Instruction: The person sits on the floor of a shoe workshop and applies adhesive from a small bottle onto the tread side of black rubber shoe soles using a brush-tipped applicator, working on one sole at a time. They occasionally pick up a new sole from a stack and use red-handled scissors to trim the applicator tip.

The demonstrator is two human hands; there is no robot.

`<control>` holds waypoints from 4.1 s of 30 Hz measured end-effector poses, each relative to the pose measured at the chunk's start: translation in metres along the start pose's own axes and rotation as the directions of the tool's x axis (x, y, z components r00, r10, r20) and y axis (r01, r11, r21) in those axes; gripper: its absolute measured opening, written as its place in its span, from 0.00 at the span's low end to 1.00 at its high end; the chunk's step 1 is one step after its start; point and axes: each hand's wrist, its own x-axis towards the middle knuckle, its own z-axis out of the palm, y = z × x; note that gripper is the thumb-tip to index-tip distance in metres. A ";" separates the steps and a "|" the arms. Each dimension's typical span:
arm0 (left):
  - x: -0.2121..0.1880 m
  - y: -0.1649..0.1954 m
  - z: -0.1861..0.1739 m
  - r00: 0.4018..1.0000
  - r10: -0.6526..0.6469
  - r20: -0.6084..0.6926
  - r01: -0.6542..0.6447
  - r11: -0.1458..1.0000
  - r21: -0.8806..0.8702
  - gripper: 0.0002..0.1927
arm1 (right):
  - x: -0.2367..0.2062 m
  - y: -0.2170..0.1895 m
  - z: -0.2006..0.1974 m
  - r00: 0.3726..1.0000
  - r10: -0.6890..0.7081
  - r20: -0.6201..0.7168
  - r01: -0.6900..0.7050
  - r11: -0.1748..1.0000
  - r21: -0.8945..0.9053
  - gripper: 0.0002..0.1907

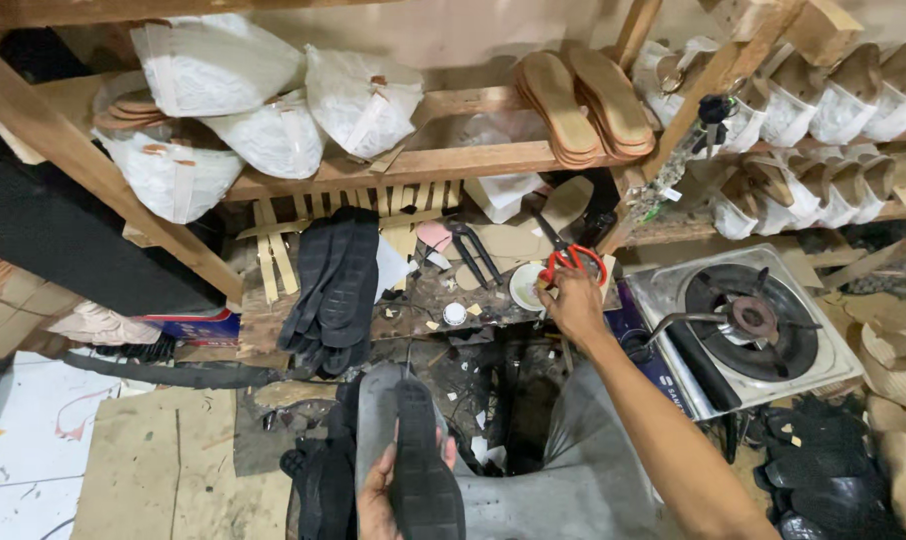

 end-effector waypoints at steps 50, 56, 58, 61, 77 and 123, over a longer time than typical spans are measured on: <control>0.058 -0.064 0.123 0.860 -0.075 0.505 0.016 0.993 0.121 0.25 | -0.110 -0.099 -0.061 0.888 -0.452 -0.085 0.416 0.709 0.569 0.10; 0.059 -0.066 0.117 0.771 -0.055 0.634 -0.013 0.995 0.102 0.27 | -0.103 -0.100 -0.055 0.933 -0.326 -0.151 0.355 0.775 0.524 0.10; 0.059 -0.065 0.118 0.671 -0.079 0.737 0.001 0.994 0.105 0.26 | -0.104 -0.102 -0.055 0.885 -0.417 -0.207 0.460 0.721 0.518 0.10; 0.063 -0.059 0.122 0.767 -0.058 0.639 0.027 0.998 0.059 0.25 | -0.118 -0.108 -0.063 0.830 -0.544 -0.119 0.520 0.682 0.515 0.11; 0.082 -0.050 0.116 0.813 0.016 0.582 -0.026 1.000 0.008 0.21 | -0.118 -0.105 -0.071 0.771 -0.634 -0.067 0.584 0.660 0.472 0.18; 0.002 -0.027 0.154 0.631 -0.115 0.767 0.094 0.993 0.071 0.26 | -0.114 -0.065 -0.057 0.937 -0.291 -0.194 0.347 0.840 0.418 0.10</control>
